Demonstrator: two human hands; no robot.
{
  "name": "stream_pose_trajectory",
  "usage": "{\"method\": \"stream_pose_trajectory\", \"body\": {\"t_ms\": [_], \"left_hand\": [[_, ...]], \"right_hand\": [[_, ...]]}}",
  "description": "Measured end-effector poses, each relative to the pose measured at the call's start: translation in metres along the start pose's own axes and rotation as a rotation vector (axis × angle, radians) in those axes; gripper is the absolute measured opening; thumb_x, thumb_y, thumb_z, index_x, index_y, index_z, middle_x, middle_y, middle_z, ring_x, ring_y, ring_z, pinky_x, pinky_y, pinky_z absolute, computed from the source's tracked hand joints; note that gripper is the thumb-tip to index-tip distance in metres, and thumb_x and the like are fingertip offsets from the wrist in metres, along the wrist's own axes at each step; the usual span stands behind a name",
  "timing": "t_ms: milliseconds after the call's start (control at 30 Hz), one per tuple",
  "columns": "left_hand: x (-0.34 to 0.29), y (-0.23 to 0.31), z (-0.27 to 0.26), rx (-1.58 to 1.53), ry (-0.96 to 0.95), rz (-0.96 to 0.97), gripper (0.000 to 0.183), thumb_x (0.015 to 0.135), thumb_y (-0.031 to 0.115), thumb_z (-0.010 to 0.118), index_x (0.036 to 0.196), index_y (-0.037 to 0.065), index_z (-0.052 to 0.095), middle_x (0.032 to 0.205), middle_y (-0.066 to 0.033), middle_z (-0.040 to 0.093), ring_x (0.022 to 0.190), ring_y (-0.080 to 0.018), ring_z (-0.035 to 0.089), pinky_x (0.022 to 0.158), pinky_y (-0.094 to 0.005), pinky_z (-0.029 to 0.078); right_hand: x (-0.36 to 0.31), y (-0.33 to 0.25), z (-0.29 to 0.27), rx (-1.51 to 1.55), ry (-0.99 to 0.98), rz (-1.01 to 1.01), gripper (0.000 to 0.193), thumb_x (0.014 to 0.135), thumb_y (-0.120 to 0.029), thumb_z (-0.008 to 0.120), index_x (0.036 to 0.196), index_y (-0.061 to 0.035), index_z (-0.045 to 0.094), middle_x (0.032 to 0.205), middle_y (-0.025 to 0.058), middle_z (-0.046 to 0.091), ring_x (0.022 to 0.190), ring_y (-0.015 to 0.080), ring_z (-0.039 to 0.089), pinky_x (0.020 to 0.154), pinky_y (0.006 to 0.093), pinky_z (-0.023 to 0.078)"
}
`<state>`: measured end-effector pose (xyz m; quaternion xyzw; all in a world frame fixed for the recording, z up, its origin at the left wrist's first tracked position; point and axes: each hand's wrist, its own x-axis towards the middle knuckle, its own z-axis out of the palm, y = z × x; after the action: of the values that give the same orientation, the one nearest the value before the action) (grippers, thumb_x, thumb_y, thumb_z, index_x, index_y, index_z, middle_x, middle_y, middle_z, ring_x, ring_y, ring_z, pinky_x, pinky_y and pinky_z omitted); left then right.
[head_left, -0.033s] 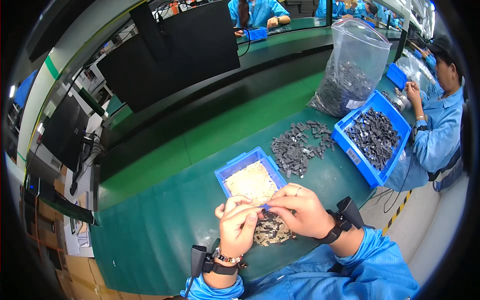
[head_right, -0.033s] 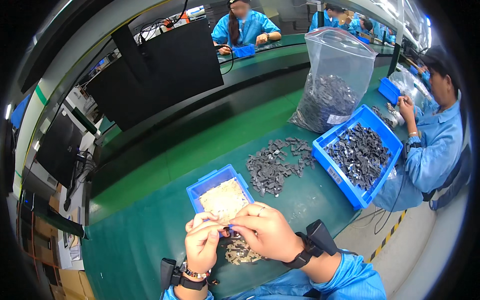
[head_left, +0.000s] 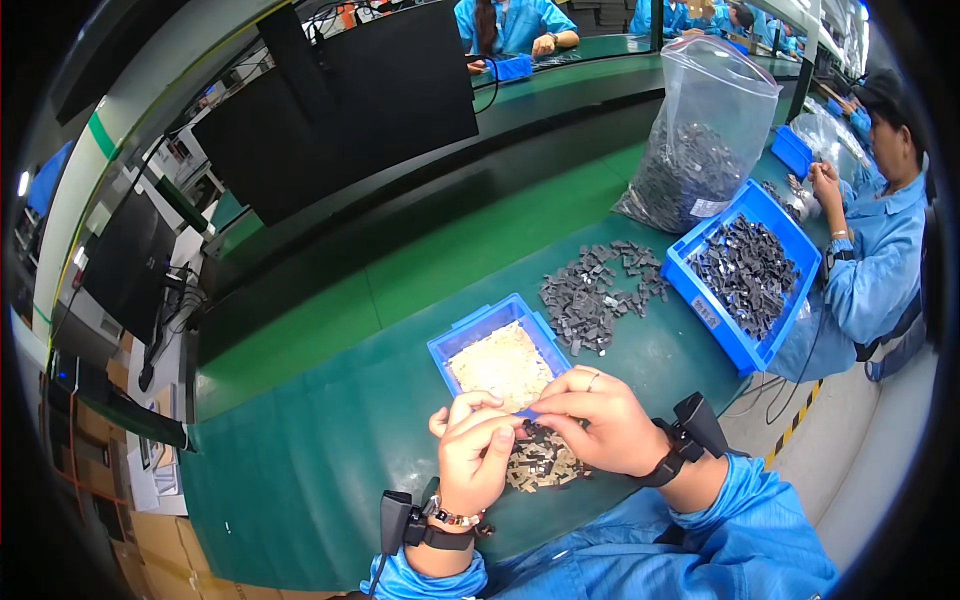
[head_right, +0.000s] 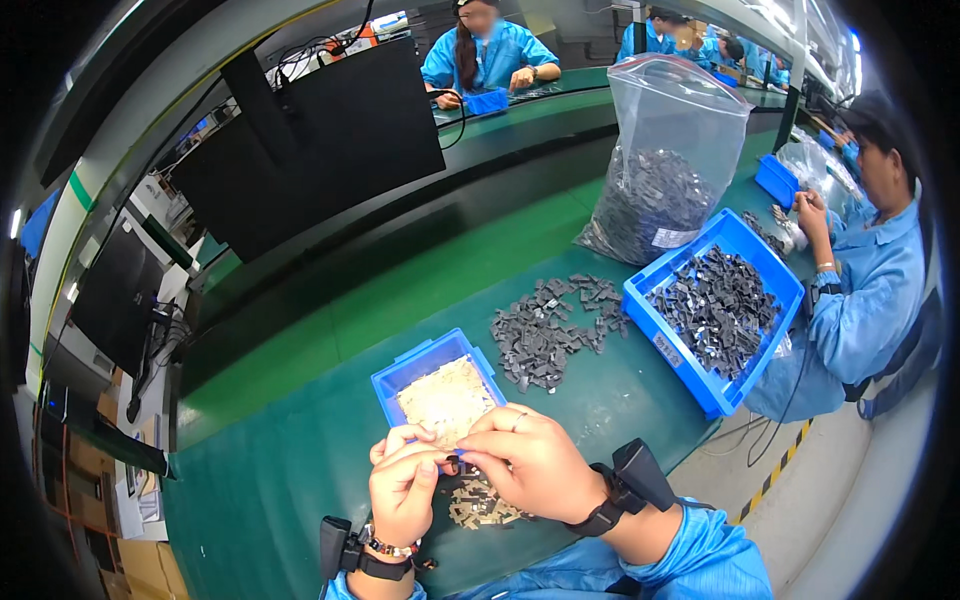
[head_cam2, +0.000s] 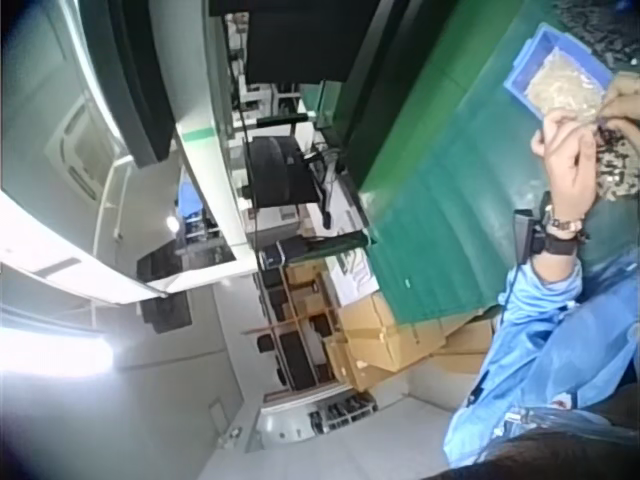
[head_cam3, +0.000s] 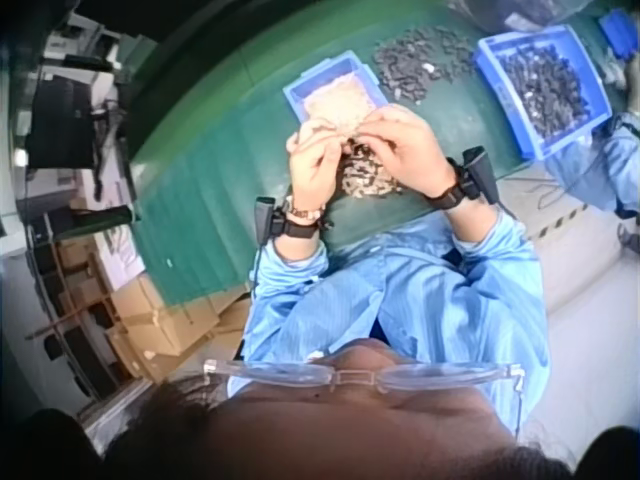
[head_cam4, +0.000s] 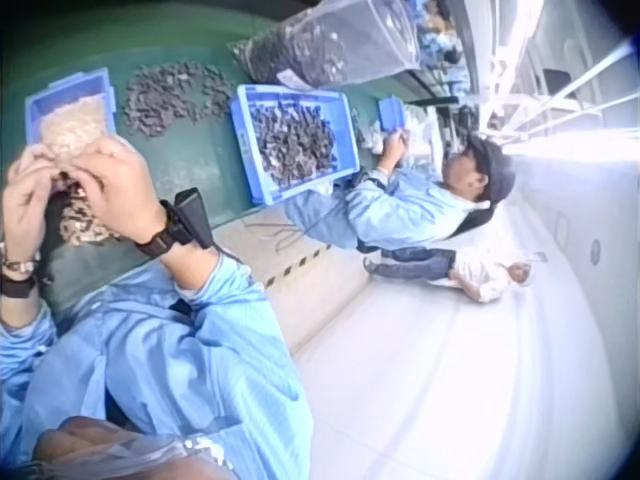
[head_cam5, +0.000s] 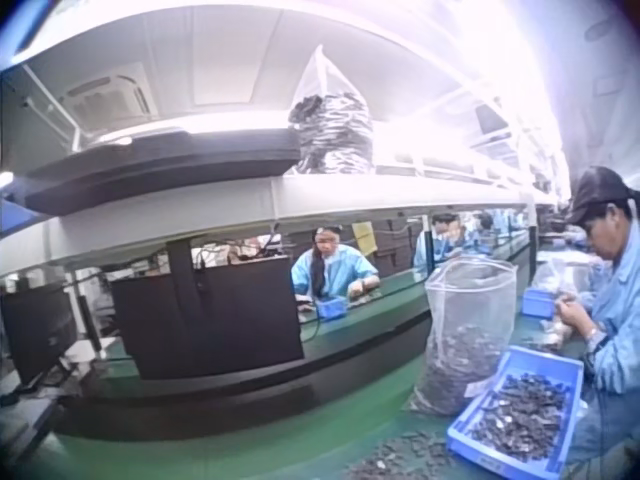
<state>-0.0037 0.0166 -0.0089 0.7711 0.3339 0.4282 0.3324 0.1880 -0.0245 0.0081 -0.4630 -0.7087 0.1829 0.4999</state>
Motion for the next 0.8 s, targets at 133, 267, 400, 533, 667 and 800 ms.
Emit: {"method": "stream_pose_trajectory", "body": {"t_ms": [133,267,400,533,667,800], "left_hand": [[0.001,0.001,0.0,0.067,-0.035,0.017,0.023,0.092,0.028,0.064,0.087,0.008,0.074,0.083,0.0007,0.072,0.106,-0.0227,0.058,0.098,-0.0406,0.028],[0.001,0.003,0.001,0.113,-0.057,0.077,0.015,0.079,0.023,0.077,0.086,0.01,0.074,0.083,0.0011,0.071,0.106,-0.0232,0.058,0.099,-0.0423,0.027],[0.0,0.001,0.006,0.056,-0.022,0.051,0.02,0.067,0.015,0.082,0.086,0.016,0.075,0.082,0.0068,0.07,0.105,-0.0206,0.059,0.102,-0.0456,0.018],[0.001,0.005,0.005,0.101,-0.015,0.057,0.028,0.067,0.016,0.083,0.094,0.013,0.074,0.082,0.0068,0.07,0.103,-0.0196,0.059,0.101,-0.0451,0.02],[-0.001,0.003,0.001,0.196,0.076,0.041,0.036,0.067,0.01,0.081,0.101,0.009,0.07,0.08,0.0034,0.07,0.103,-0.0211,0.059,0.098,-0.0412,0.027],[0.003,0.006,0.006,0.268,0.097,0.02,0.028,0.069,0.009,0.079,0.097,0.009,0.072,0.08,0.0038,0.07,0.103,-0.0195,0.059,0.099,-0.0429,0.024]], "right_hand": [[0.002,-0.004,-0.001,0.021,-0.058,0.021,0.015,0.077,-0.003,0.075,0.091,-0.005,0.073,0.086,0.0083,0.067,0.079,0.0258,0.065,0.071,0.0355,0.053],[-0.002,-0.003,0.0,0.007,-0.019,-0.015,0.014,0.075,-0.002,0.075,0.088,-0.006,0.073,0.085,0.0075,0.066,0.079,0.0248,0.064,0.07,0.0353,0.053],[-0.004,-0.003,-0.001,-0.021,-0.004,-0.033,0.014,0.073,0.0,0.075,0.085,-0.0057,0.071,0.085,0.0066,0.065,0.078,0.0243,0.063,0.07,0.0344,0.052],[-0.007,-0.003,-0.007,0.051,-0.017,0.014,0.013,0.076,0.002,0.072,0.086,-0.0037,0.068,0.089,0.0082,0.065,0.084,0.0257,0.063,0.074,0.0345,0.052],[0.002,0.012,-0.034,-0.18,0.163,0.067,0.016,0.079,0.003,0.07,0.094,-0.0015,0.067,0.094,0.0136,0.066,0.091,0.0306,0.065,0.08,0.0374,0.052],[0.008,0.066,-0.072,-0.521,0.101,0.22,0.037,0.077,0.004,0.067,0.113,-0.0042,0.063,0.1,0.0139,0.065,0.097,0.0333,0.062,0.086,0.0405,0.05]]}}
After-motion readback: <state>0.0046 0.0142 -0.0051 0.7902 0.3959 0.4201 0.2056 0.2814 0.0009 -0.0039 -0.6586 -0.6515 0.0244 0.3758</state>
